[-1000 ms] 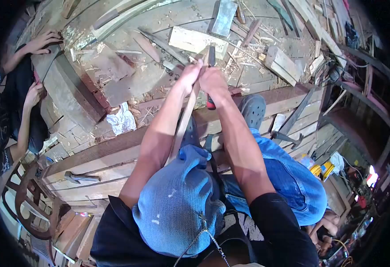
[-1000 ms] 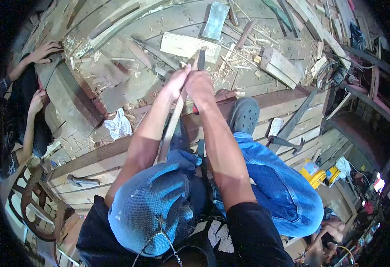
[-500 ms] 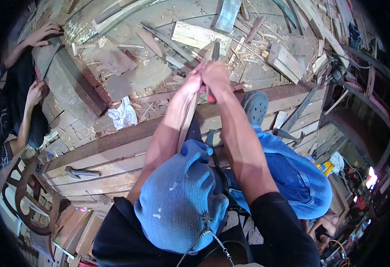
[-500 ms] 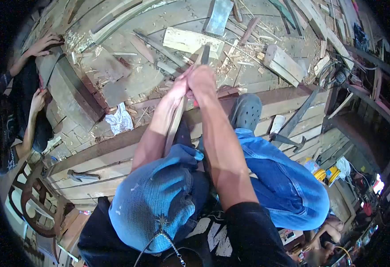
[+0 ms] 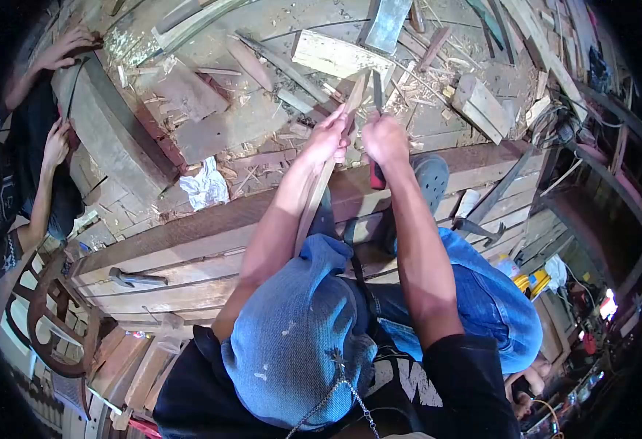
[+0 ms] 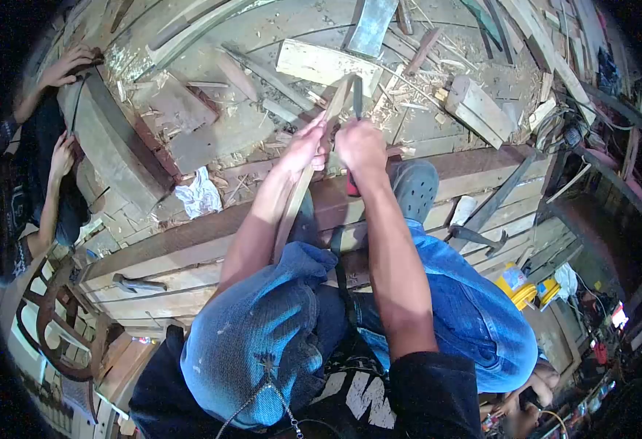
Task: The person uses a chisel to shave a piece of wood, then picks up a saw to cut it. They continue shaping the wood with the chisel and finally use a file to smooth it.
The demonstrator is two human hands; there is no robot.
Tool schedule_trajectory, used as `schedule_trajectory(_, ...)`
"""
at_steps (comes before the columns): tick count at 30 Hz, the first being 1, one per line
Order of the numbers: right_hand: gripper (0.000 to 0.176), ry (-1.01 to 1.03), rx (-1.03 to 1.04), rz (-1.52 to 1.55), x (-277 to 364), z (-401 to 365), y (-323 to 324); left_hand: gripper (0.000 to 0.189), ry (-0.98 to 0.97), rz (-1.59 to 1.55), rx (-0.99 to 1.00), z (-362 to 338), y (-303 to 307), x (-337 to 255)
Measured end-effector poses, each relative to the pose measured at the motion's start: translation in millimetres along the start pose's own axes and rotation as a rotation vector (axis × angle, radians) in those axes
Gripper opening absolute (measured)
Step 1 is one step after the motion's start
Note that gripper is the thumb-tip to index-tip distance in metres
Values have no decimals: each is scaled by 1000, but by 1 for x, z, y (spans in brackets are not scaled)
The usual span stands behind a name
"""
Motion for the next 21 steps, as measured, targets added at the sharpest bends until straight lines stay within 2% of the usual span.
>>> schedule_trajectory(4,36,116,20,-64,10,-18,-6,49,-32,95,-27,1,1,-3)
schedule_trajectory(7,35,159,79,5,4,2,-22,51,-86,122,-33,-1,-4,-7)
schedule_trajectory(8,38,245,81,-61,5,12,-26,53,-51,81,-36,-6,-6,-8)
schedule_trajectory(9,38,241,80,-62,9,12,-20,53,-47,80,-34,-4,-7,-7)
schedule_trajectory(11,42,280,241,-255,24,6,-11,52,-71,148,-53,0,-6,-6)
schedule_trajectory(12,42,178,226,-177,19,13,-15,52,-37,107,-64,-5,-8,-7)
schedule_trajectory(13,42,170,228,-182,12,17,-18,52,-29,102,-62,-5,-8,-4)
schedule_trajectory(16,40,175,66,-198,17,12,-16,51,-67,145,-67,-5,-7,-5)
schedule_trajectory(19,39,207,63,-148,18,19,-23,50,-124,161,-48,-3,-10,-7)
schedule_trajectory(21,37,156,84,-144,15,17,-19,49,-88,172,-63,-4,-9,-5)
Point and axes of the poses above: each hand's wrist, its own z-axis towards the middle knuckle, its own y-axis out of the back of the hand, x = y × z, the point moved 4 cm from there along z, towards the middle knuckle, and after that the axes turned 5 degrees about -y, right-handed, at the moved point
